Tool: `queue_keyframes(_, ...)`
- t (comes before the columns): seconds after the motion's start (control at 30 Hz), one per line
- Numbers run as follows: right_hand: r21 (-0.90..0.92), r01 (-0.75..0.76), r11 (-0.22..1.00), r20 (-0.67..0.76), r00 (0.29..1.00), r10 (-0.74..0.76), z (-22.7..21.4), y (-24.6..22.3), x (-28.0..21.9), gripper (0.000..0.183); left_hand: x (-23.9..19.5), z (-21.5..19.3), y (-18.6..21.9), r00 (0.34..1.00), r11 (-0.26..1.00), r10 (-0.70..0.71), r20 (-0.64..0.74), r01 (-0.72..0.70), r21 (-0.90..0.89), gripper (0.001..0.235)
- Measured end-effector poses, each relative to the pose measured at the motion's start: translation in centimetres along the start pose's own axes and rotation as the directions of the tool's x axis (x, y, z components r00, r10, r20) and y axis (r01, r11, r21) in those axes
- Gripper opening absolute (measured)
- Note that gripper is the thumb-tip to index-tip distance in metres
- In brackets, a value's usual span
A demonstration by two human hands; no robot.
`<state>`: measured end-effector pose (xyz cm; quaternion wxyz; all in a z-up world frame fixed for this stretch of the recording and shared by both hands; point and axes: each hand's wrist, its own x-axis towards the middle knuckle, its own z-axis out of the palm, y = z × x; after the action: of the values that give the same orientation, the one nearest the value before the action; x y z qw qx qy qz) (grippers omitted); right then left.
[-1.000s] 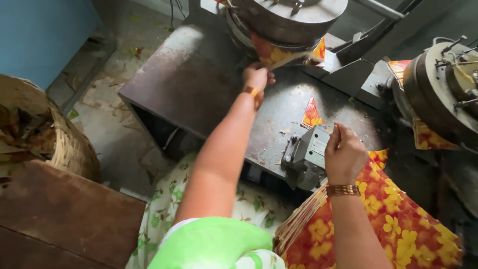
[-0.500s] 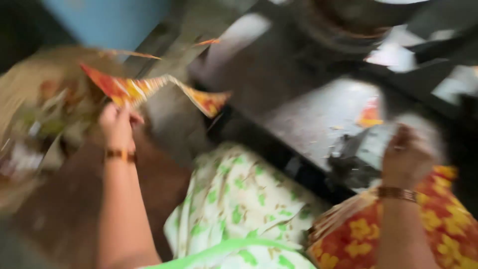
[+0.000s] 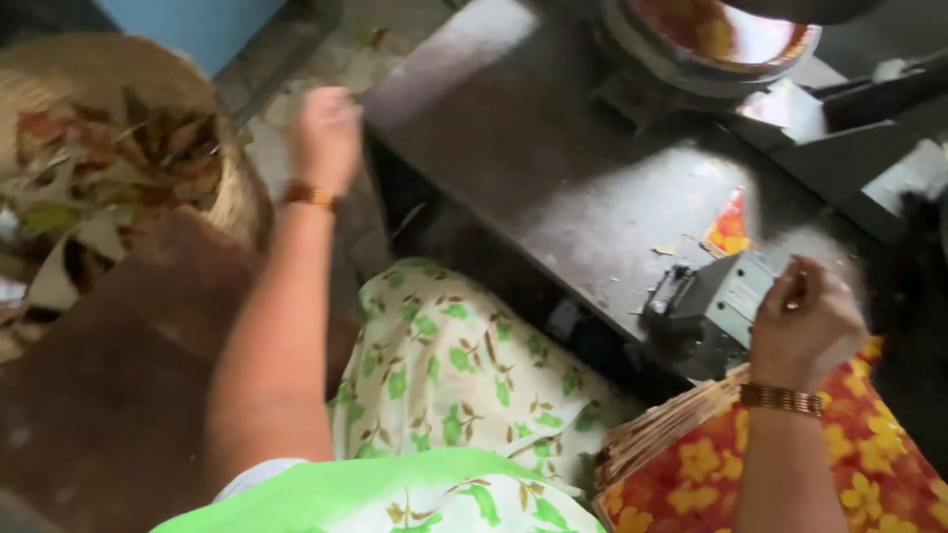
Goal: The recorder is operating a machine to press square paper sheets into finished paper plates.
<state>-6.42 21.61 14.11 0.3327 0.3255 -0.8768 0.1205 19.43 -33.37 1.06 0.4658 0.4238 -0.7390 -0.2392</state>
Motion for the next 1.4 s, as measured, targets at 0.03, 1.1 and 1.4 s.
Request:
queue_keyframes(0.03, 0.020, -0.022, 1.000, 0.006, 1.000, 0.022, -0.1, -0.3, 0.1, 0.016, -0.9, 3.5, 4.1, 0.968, 0.975, 0.221, 0.121, -0.220, -0.026, 0.023)
queue_keyframes(1.1, 0.604, 0.052, 0.796, -0.135, 0.990, 0.037, -11.7, -7.3, -4.5, 0.036, -2.4, 26.2, 35.1, 0.468, 0.601, 0.486, 0.738, -0.792, 0.106, 0.072)
queue_keyframes(1.4, 0.553, -0.071, 0.830, 0.328, 0.934, -0.138, -4.3, 7.9, -21.7, 0.035, -1.9, 34.8, 36.7, 0.511, 0.709, 0.317, 0.799, -0.687, 0.158, 0.034)
